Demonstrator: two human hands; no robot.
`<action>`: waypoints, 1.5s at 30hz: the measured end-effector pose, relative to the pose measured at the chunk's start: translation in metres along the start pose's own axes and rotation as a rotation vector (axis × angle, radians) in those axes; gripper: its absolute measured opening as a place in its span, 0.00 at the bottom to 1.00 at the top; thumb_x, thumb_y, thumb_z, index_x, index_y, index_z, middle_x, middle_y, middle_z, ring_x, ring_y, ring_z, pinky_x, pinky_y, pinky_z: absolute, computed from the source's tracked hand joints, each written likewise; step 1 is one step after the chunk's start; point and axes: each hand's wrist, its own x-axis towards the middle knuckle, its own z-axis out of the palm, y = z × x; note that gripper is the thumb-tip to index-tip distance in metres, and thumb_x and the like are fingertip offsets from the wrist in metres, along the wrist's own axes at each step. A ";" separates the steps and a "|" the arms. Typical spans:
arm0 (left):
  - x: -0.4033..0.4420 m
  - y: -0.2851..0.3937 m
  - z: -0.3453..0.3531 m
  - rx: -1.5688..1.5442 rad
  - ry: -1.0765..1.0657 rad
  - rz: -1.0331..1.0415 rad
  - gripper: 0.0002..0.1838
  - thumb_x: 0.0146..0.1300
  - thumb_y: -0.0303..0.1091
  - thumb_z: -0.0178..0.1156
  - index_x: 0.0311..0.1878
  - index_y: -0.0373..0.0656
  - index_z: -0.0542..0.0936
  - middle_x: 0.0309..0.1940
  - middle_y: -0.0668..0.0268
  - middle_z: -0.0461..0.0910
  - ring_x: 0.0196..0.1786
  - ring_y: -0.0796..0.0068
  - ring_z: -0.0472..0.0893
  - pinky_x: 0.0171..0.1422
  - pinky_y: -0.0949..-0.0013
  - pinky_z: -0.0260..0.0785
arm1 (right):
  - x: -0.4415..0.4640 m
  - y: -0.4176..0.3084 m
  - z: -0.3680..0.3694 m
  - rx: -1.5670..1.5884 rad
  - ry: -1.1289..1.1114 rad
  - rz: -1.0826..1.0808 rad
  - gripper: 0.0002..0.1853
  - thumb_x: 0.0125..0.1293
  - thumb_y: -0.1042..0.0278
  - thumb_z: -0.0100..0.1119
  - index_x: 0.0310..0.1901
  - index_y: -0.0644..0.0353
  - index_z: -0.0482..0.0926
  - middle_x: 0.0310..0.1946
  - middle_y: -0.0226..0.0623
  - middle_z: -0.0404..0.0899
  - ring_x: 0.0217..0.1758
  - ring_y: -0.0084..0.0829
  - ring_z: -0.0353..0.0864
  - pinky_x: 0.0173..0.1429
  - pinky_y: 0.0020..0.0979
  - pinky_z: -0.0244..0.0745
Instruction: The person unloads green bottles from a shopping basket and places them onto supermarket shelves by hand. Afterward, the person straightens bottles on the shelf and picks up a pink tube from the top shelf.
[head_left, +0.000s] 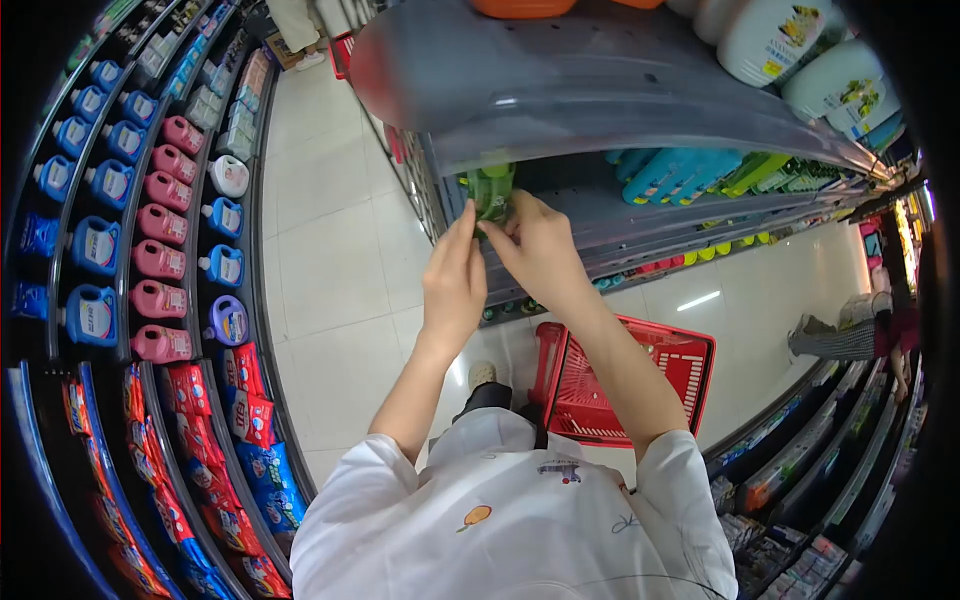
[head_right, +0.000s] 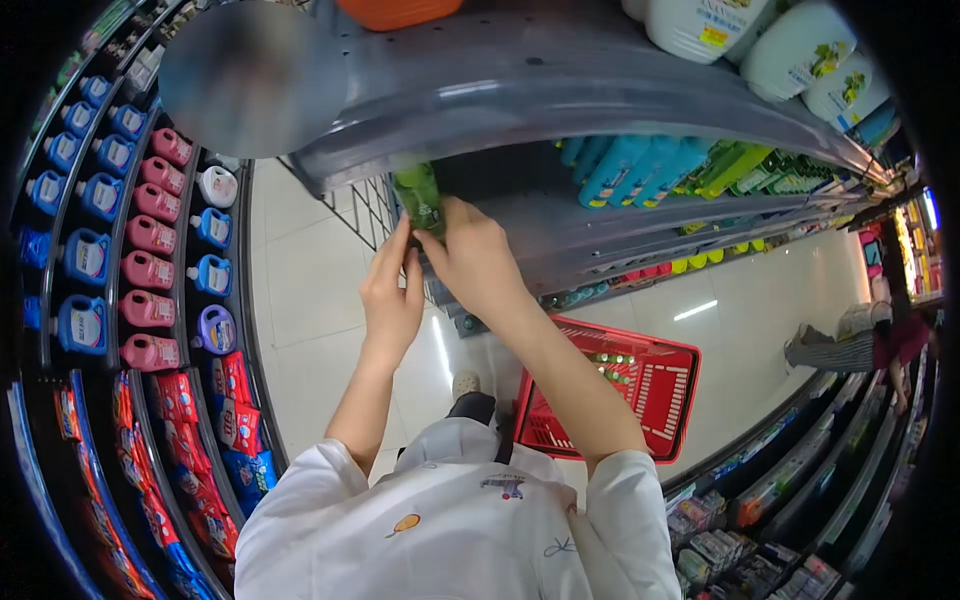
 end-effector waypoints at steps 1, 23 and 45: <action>-0.001 0.001 0.000 0.006 -0.004 -0.009 0.26 0.62 0.18 0.51 0.65 0.41 0.68 0.53 0.47 0.75 0.51 0.51 0.78 0.54 0.60 0.72 | -0.001 0.002 0.002 -0.014 0.000 -0.006 0.15 0.56 0.73 0.64 0.42 0.71 0.73 0.30 0.51 0.77 0.29 0.43 0.81 0.34 0.35 0.76; -0.348 -0.001 0.318 -0.300 -1.301 -0.760 0.22 0.64 0.24 0.52 0.62 0.35 0.67 0.51 0.50 0.78 0.53 0.62 0.80 0.57 0.67 0.71 | -0.493 0.330 -0.147 -0.028 0.198 1.076 0.16 0.53 0.78 0.56 0.45 0.66 0.79 0.31 0.46 0.82 0.34 0.34 0.83 0.39 0.32 0.76; -0.363 0.068 0.332 -0.310 -0.918 -0.565 0.24 0.60 0.20 0.53 0.62 0.35 0.66 0.56 0.42 0.71 0.61 0.47 0.70 0.65 0.58 0.65 | -0.435 0.293 -0.194 0.070 -0.260 0.669 0.16 0.53 0.77 0.63 0.46 0.65 0.79 0.39 0.49 0.81 0.44 0.46 0.82 0.49 0.38 0.75</action>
